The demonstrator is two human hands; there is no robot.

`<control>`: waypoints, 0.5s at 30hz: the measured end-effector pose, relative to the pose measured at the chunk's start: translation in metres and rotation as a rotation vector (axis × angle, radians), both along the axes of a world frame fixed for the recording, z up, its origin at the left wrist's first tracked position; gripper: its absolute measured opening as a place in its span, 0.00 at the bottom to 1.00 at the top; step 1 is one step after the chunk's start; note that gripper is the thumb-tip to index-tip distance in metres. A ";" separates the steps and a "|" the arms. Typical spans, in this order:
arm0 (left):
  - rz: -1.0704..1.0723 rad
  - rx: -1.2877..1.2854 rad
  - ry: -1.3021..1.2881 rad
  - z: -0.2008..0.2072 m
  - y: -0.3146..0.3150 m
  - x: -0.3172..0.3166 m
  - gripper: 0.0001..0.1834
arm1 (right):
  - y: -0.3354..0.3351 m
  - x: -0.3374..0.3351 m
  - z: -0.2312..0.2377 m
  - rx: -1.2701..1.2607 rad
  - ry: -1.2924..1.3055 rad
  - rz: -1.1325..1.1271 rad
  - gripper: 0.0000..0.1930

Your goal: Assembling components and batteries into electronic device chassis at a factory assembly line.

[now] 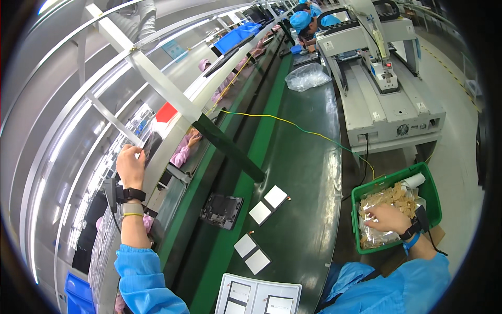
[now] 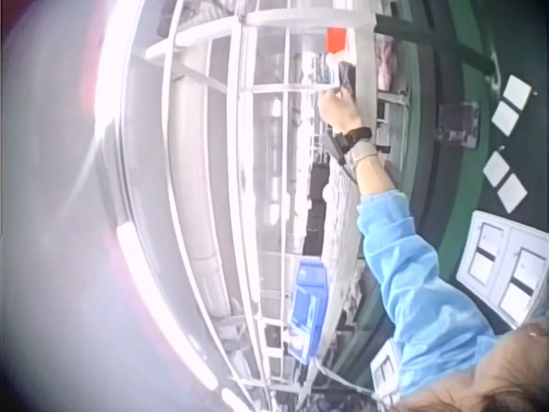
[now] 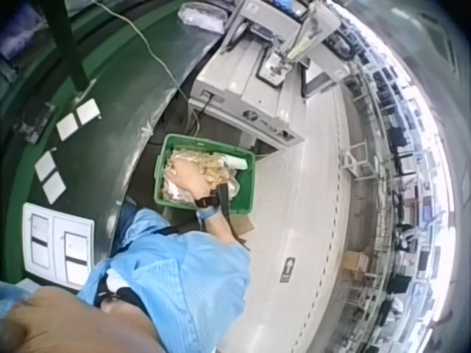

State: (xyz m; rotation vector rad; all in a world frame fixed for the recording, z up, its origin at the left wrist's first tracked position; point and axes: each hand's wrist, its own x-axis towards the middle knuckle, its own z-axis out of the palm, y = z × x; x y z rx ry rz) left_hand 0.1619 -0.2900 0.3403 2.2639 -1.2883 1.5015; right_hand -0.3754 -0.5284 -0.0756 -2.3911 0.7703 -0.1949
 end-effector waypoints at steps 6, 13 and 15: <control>-0.060 -0.158 0.147 0.012 0.010 0.001 0.09 | 0.012 0.017 0.038 -0.016 -0.079 0.117 0.23; -0.051 -0.305 -0.144 0.018 -0.005 -0.077 0.08 | 0.025 0.061 0.087 0.015 -0.424 0.250 0.18; -0.104 -0.261 -0.400 0.016 0.002 -0.108 0.06 | 0.031 0.081 0.107 0.157 -0.504 0.283 0.16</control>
